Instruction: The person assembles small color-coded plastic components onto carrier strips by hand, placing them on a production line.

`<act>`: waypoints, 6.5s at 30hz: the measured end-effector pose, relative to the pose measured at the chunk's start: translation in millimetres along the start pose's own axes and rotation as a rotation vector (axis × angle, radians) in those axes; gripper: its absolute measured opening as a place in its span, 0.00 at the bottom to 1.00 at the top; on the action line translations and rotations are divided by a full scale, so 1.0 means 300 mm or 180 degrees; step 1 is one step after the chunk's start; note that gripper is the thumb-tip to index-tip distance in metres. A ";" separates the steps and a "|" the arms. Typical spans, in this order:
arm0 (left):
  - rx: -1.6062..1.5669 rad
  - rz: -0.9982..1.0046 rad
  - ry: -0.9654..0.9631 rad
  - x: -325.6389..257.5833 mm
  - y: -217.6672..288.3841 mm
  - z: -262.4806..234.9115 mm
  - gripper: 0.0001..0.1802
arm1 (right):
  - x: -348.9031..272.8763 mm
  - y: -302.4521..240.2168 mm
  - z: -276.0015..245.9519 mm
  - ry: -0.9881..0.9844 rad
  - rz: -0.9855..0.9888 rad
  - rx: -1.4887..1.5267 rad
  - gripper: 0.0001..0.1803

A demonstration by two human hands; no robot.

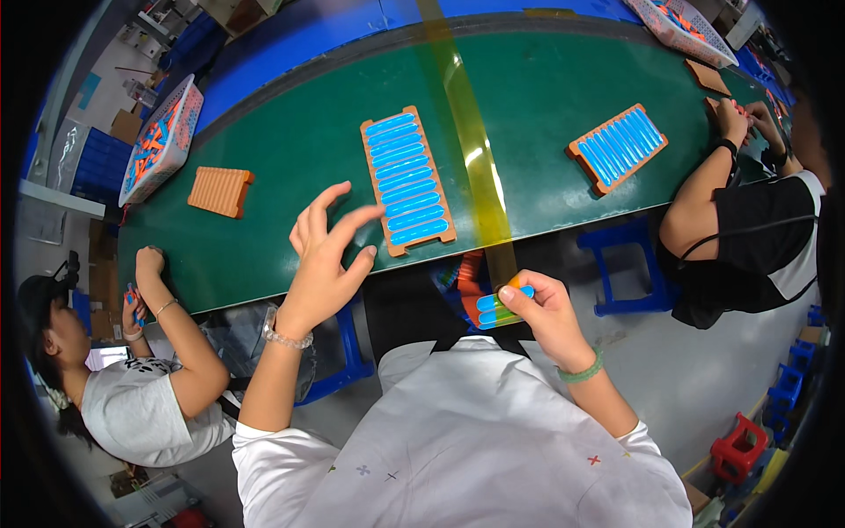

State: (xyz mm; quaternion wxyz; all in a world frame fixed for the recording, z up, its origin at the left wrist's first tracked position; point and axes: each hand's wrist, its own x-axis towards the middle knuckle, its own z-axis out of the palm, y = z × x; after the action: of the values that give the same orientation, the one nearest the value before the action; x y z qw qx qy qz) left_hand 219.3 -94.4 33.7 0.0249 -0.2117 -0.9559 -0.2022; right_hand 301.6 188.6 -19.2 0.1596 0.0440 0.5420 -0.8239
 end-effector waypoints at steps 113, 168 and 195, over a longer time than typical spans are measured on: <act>-0.3050 0.0165 0.1882 0.732 -0.017 0.127 0.10 | 0.368 -0.285 0.051 -0.0442 -0.2648 -0.4833 0.04; -0.3605 0.0334 0.1704 0.699 -0.024 0.022 0.18 | 0.633 -0.426 0.057 -0.0195 -0.1514 -0.2111 0.17; -0.0203 0.0890 0.0399 0.598 0.101 0.104 0.18 | 0.442 -0.420 0.053 -0.0085 -0.0546 -0.0016 0.11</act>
State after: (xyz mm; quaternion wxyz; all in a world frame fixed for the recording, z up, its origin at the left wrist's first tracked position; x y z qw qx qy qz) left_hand 69.8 13.8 40.4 0.1057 -0.3303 -0.9067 -0.2399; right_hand 138.7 191.2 65.5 0.0958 -0.0140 0.5437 -0.8337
